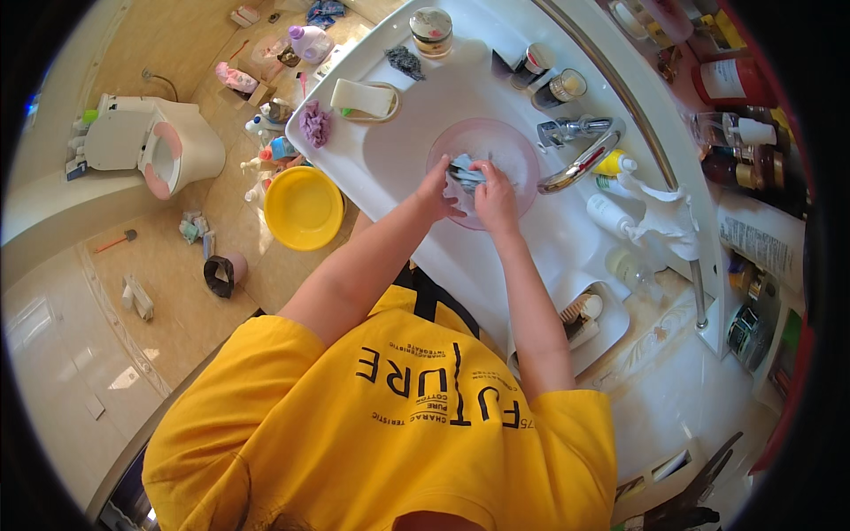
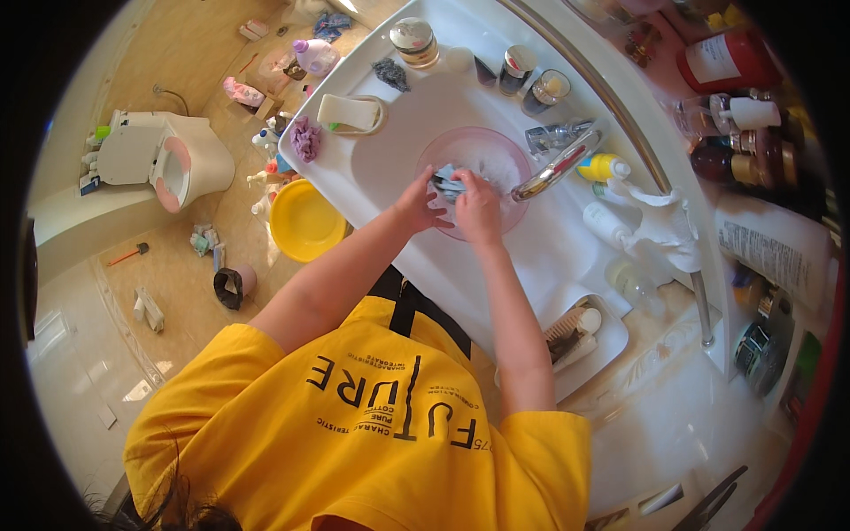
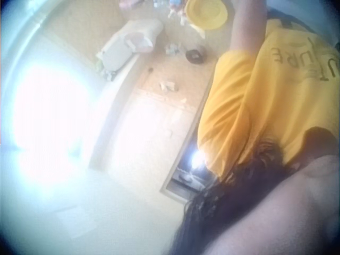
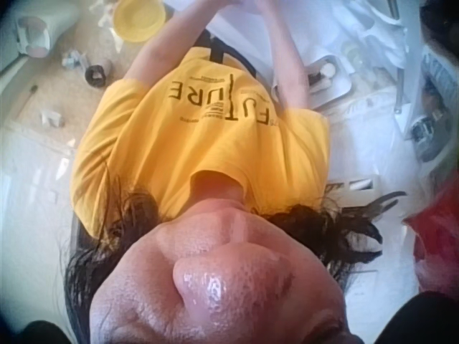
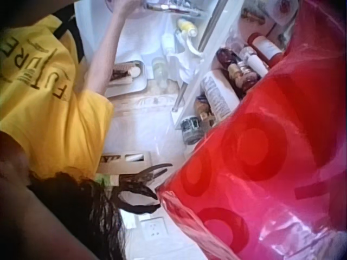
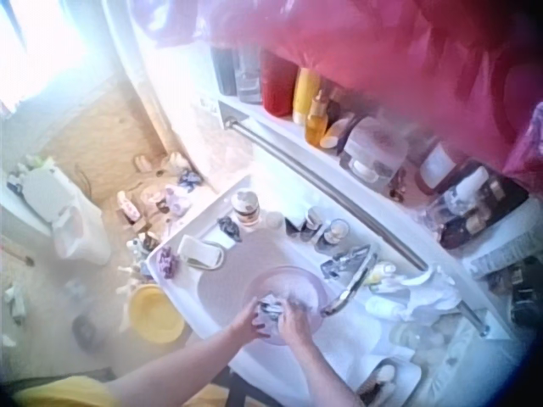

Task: The person washes a grey garment by hand in a pink basin filled with soapy water at a bathroom sink, scrubbing the fabric against itself and squeezing it.

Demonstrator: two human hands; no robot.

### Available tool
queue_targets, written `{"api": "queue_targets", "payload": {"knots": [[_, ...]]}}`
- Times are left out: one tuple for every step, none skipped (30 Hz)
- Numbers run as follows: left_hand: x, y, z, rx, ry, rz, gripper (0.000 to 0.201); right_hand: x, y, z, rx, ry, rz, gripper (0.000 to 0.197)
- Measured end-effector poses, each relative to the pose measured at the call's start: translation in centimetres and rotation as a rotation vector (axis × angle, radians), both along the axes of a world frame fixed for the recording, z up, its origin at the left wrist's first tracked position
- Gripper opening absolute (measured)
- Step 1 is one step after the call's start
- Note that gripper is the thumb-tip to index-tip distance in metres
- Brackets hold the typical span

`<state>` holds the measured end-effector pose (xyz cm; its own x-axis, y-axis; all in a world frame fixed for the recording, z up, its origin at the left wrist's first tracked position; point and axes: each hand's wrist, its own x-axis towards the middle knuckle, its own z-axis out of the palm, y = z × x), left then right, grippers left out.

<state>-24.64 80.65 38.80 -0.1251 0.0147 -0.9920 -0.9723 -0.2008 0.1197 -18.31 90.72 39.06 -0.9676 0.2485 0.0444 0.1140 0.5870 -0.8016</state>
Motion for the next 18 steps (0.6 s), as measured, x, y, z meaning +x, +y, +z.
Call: {"api": "queue_targets", "payload": {"knots": [[-0.2,-0.5,-0.9,0.242,0.036,0.009,0.053,-0.1,-0.6,1.8,-0.014,0.037,0.028,0.029],[-0.4,-1.6,-2.6,0.485,0.071,0.016,0.055,-0.2,-1.1,3.3,-0.027,0.075,0.056,0.029],[-0.5,-2.0,-3.6,0.734,0.098,0.017,0.057,0.0,-1.5,4.5,-0.034,0.107,0.076,0.029],[-0.7,-1.8,-2.2,0.755,0.157,0.008,0.056,0.3,-2.1,5.1,-0.028,0.118,0.069,0.028],[-1.0,-1.3,-1.5,0.716,0.194,-0.07,0.054,0.5,-2.9,5.6,-0.021,0.129,0.065,0.026],[-1.4,-1.1,-0.9,0.675,0.237,-0.143,0.053,0.7,-3.8,6.2,-0.017,0.144,0.068,0.025],[-1.9,-1.0,-0.7,0.632,0.281,-0.214,0.052,0.8,-4.4,6.8,-0.016,0.132,0.058,0.025],[-2.2,-1.1,-1.3,0.636,0.255,-0.208,0.048,1.0,-5.0,7.3,-0.016,0.119,0.05,0.025],[-2.1,-1.0,-1.0,0.614,0.267,-0.228,0.048,1.1,-5.3,7.5,-0.015,0.103,0.035,0.025],[-2.1,-0.9,-0.7,0.592,0.28,-0.247,0.047,1.1,-5.5,6.9,0.033,0.163,0.015,0.025],[-2.1,-0.8,-0.5,0.569,0.292,-0.265,0.047,1.0,-5.5,6.7,0.054,0.146,0.0,0.025],[-2.1,-0.9,-1.0,0.567,0.296,-0.264,0.044,0.9,-5.7,6.5,0.074,0.129,-0.01,0.025],[-2.2,-1.0,-1.6,0.564,0.301,-0.264,0.042,0.8,-5.8,6.4,0.095,0.113,-0.02,0.026],[-2.2,-1.2,-2.1,0.562,0.306,-0.262,0.041,0.6,-5.9,6.2,0.08,0.106,-0.037,0.025],[-2.0,-1.4,-2.1,0.652,0.281,-0.249,0.039,0.5,-5.8,5.8,0.068,0.094,-0.059,0.024],[-1.7,-1.8,-2.1,0.741,0.255,-0.234,0.038,0.5,-5.7,5.4,0.056,0.083,-0.081,0.024],[-1.4,-2.1,-2.1,0.829,0.23,-0.218,0.036,0.4,-5.5,4.9,0.06,0.078,-0.098,0.023],[-0.9,-1.9,-2.3,0.931,0.25,-0.123,0.035,0.3,-5.3,4.5,0.063,0.075,-0.109,0.022]]}}
